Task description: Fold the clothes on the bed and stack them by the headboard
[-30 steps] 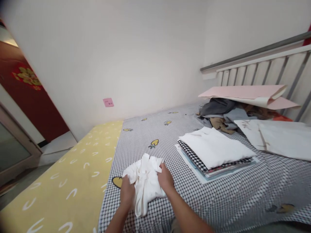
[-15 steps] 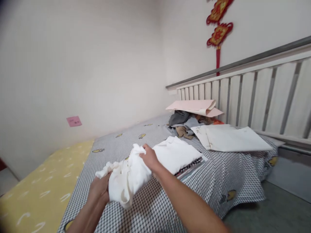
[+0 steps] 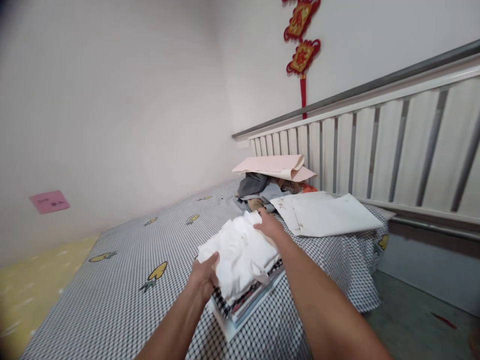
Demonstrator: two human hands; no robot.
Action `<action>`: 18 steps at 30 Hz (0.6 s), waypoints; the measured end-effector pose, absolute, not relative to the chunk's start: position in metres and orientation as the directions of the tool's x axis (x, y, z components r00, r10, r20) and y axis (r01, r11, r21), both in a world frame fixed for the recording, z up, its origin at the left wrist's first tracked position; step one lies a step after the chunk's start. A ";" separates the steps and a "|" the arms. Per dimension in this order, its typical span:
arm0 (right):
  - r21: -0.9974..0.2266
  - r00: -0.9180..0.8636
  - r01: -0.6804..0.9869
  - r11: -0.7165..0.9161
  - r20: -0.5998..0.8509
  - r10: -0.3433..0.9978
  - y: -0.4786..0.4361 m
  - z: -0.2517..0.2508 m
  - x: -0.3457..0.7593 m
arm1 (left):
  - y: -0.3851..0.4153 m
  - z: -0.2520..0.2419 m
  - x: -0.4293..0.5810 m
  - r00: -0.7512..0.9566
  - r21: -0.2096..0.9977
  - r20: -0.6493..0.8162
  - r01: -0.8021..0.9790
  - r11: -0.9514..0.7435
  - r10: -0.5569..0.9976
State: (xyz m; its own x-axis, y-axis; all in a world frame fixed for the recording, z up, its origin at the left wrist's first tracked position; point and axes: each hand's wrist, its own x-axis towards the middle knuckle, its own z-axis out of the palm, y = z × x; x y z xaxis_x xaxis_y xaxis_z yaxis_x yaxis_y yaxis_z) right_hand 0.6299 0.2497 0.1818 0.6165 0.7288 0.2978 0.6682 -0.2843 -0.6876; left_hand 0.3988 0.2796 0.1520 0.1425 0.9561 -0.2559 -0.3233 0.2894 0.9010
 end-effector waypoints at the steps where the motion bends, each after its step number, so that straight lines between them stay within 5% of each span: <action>1: -0.682 0.645 0.650 -0.336 0.260 0.719 0.248 0.165 0.633 | 0.277 0.143 0.397 0.184 0.895 -0.306 -0.278 0.349 0.934; 5: -0.648 0.735 0.595 -0.476 0.198 0.649 0.243 0.129 0.633 | 0.272 0.130 0.376 0.214 0.879 -0.418 -0.150 0.452 0.883; 10: -0.572 0.749 0.645 -0.507 0.342 0.568 0.234 0.148 0.605 | 0.265 0.135 0.357 0.176 0.887 -0.412 -0.150 0.438 0.894; 13: -0.464 0.618 0.771 -0.437 0.375 0.691 0.233 0.145 0.565 | 0.244 0.120 0.347 0.193 0.848 -0.438 -0.236 0.474 0.878; 18: -0.268 0.306 0.929 -0.254 0.175 0.936 0.242 0.097 0.498 | 0.191 0.063 0.309 0.248 0.789 -0.508 -0.250 0.561 0.825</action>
State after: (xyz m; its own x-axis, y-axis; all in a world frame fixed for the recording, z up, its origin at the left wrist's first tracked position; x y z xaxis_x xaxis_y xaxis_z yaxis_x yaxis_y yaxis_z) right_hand 0.4983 0.2420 0.0972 0.3058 0.9358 0.1752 0.9294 -0.2535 -0.2683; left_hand 0.3095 0.1912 0.0628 0.2479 0.8248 -0.5082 -0.2497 0.5613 0.7891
